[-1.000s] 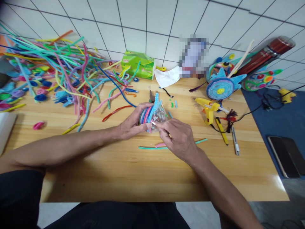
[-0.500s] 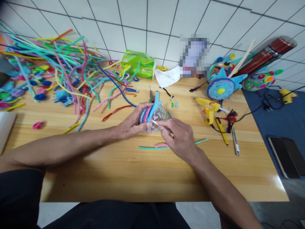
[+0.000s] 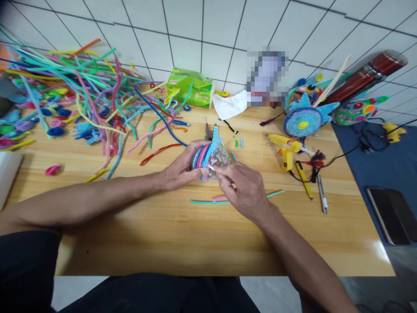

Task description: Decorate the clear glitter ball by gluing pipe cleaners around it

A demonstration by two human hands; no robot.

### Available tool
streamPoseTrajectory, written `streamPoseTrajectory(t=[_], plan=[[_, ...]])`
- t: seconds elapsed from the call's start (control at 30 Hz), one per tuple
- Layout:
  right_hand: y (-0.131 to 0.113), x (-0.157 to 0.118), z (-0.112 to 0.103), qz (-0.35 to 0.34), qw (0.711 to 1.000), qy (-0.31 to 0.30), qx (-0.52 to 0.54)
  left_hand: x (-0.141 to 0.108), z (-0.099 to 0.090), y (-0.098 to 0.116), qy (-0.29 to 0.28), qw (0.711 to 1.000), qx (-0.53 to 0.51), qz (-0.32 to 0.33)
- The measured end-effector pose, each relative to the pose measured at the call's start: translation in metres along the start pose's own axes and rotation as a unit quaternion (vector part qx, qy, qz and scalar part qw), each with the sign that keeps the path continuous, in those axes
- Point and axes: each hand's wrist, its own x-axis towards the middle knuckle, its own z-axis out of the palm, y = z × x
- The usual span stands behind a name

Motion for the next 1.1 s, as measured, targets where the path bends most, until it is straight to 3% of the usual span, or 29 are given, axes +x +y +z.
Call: streamPoseTrajectory(t=[0.5,0.83,1.1], plan=[[-0.005,-0.003,0.004,0.009,1.000,0.015,-0.023,0.001,0.000,0.004,0.004,1.000,0.004,-0.019],[-0.023,-0.004,0.010,0.041,0.997,0.042,-0.049,0.002,0.000,0.008,0.003,1.000,0.025,-0.017],[-0.026,-0.008,0.017,0.015,0.995,0.060,-0.085,0.001,0.000,0.009,-0.003,0.999,0.021,-0.033]])
